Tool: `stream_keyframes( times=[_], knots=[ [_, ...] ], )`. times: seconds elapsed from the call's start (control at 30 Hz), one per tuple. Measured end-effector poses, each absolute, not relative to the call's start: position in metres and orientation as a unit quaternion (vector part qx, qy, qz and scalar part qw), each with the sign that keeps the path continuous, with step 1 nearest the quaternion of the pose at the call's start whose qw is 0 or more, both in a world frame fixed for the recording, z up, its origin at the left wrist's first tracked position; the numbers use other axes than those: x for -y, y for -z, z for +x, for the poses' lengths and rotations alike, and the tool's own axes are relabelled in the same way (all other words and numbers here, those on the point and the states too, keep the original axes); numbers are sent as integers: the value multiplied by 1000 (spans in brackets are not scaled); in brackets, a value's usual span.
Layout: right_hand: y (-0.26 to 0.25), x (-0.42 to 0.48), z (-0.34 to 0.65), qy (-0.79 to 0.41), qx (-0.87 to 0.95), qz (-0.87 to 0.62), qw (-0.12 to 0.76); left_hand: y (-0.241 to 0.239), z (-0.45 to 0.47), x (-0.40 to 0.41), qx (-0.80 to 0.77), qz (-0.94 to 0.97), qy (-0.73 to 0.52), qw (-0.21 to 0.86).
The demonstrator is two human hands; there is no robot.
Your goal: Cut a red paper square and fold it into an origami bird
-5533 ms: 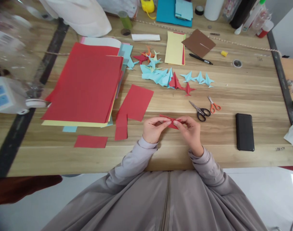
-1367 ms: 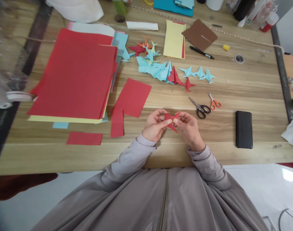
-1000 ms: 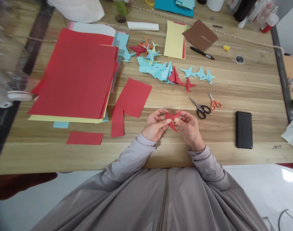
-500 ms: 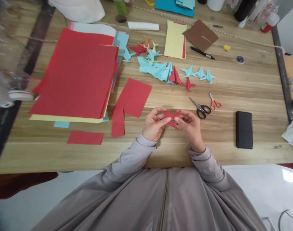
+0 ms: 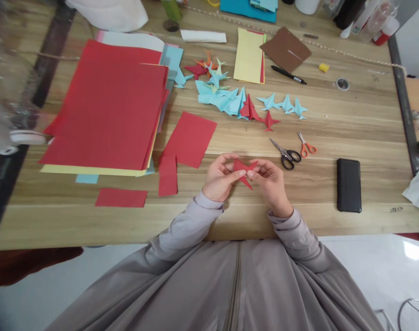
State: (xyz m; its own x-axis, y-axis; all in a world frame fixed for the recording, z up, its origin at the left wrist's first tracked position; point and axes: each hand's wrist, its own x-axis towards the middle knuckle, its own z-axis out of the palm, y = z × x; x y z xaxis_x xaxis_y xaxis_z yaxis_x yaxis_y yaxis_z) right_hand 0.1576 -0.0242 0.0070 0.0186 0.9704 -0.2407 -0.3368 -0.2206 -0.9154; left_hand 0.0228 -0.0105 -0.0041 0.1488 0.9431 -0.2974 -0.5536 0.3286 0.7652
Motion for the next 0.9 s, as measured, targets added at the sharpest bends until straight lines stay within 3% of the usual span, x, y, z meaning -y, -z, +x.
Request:
stream_keyframes(
  times=[0.33, 0.67, 0.9],
  knots=[
    [-14, 23, 156, -680, 264, -462, 505, -3, 19, 11, -344, 183, -484, 783],
    [-9, 22, 155, -588, 271, -500, 576, -2, 22, 8, -364, 200, -520, 746],
    [-16, 24, 155, -646, 289, -470, 528, 13, 23, 7, -447, 262, -588, 621]
  ],
)
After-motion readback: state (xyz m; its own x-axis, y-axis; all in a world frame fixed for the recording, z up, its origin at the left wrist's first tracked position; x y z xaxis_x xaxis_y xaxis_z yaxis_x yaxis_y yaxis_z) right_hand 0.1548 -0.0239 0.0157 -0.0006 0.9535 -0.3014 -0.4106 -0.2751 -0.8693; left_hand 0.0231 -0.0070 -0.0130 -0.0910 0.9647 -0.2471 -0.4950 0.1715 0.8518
